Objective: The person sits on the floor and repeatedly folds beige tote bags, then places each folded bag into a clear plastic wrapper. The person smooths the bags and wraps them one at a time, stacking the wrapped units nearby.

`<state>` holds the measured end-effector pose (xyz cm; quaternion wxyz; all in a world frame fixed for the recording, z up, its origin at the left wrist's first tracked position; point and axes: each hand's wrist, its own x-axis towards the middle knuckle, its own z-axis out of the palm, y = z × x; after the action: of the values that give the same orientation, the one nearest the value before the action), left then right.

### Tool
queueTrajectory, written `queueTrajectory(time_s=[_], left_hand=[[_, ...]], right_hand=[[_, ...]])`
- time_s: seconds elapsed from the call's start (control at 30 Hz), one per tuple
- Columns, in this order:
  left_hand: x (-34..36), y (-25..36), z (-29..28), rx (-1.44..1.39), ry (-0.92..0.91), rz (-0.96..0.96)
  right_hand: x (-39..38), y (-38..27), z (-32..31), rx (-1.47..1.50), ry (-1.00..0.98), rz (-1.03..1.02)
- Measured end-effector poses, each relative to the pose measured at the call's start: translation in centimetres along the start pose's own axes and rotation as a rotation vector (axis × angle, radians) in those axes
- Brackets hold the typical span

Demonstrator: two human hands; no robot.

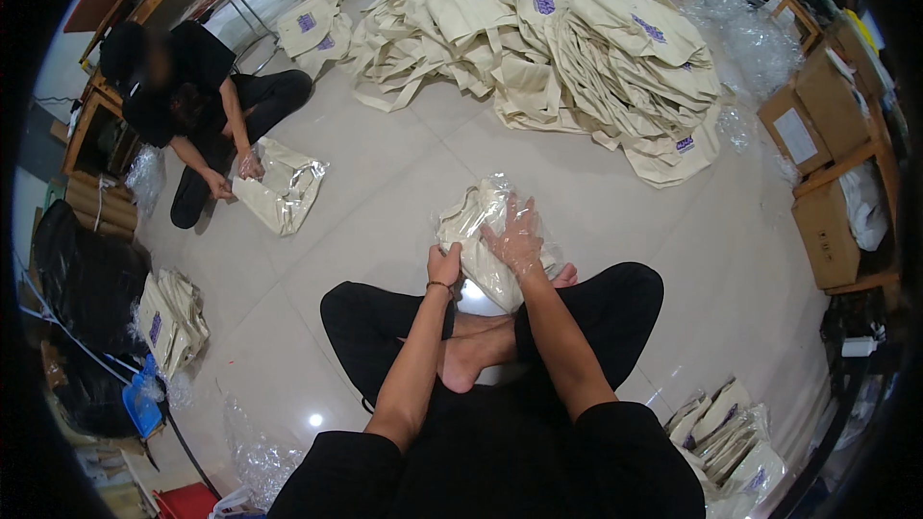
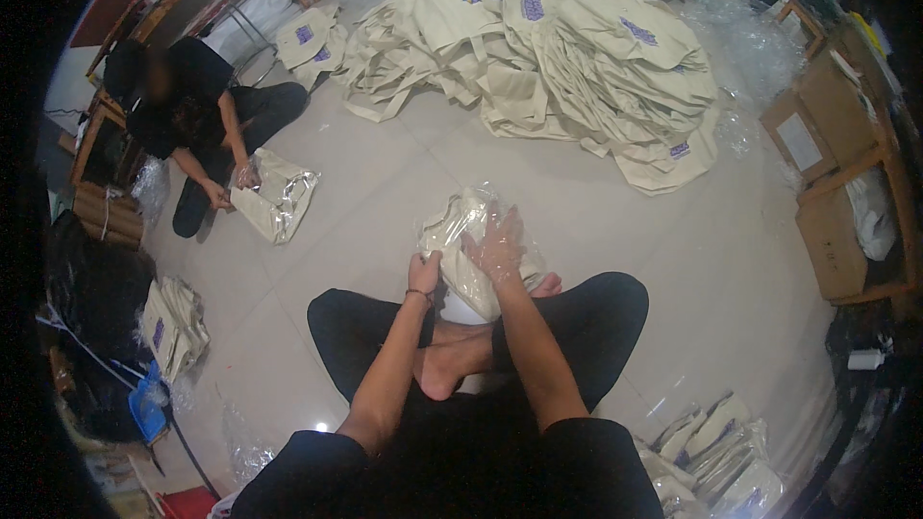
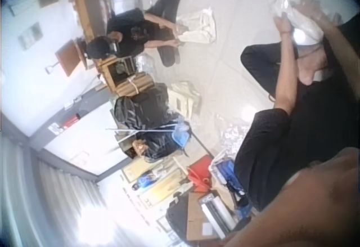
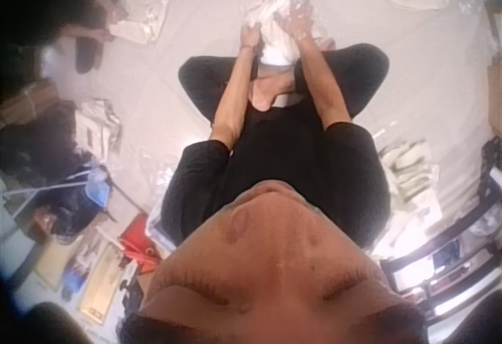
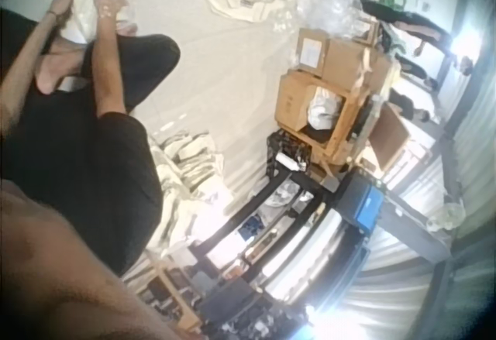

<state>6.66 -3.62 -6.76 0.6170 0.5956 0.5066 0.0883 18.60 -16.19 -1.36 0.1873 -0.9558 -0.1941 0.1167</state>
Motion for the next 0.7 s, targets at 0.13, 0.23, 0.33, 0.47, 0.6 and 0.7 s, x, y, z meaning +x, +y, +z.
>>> queueTrajectory(time_s=[0.13, 0.23, 0.33, 0.47, 0.6, 0.7], left_hand=[[-1.5, 0.0, -0.4, -0.227, -0.054, -0.115], [-2.3, 1.0, -0.8, -0.268, -0.033, -0.187], [-3.1, 2.0, -0.9, -0.384, -0.038, -0.075], [-2.6, 2.7, -1.9, -0.426, -0.193, -0.128], [-0.2, 1.6, -2.9, -0.214, -0.191, -0.17], [1.9, 0.8, -3.3, 0.02, -0.083, -0.037]], right_hand=[[1.4, 1.0, -1.0, -0.041, -0.093, -0.049], [2.4, 1.8, -0.7, -0.053, -0.066, -0.221], [2.3, 1.7, 0.1, -0.011, 0.1, -0.345], [2.2, 0.7, -0.6, -0.049, -0.015, -0.183], [2.9, 0.0, -2.2, -0.046, -0.136, -0.035], [3.0, 0.0, -1.5, -0.052, 0.012, -0.042]])
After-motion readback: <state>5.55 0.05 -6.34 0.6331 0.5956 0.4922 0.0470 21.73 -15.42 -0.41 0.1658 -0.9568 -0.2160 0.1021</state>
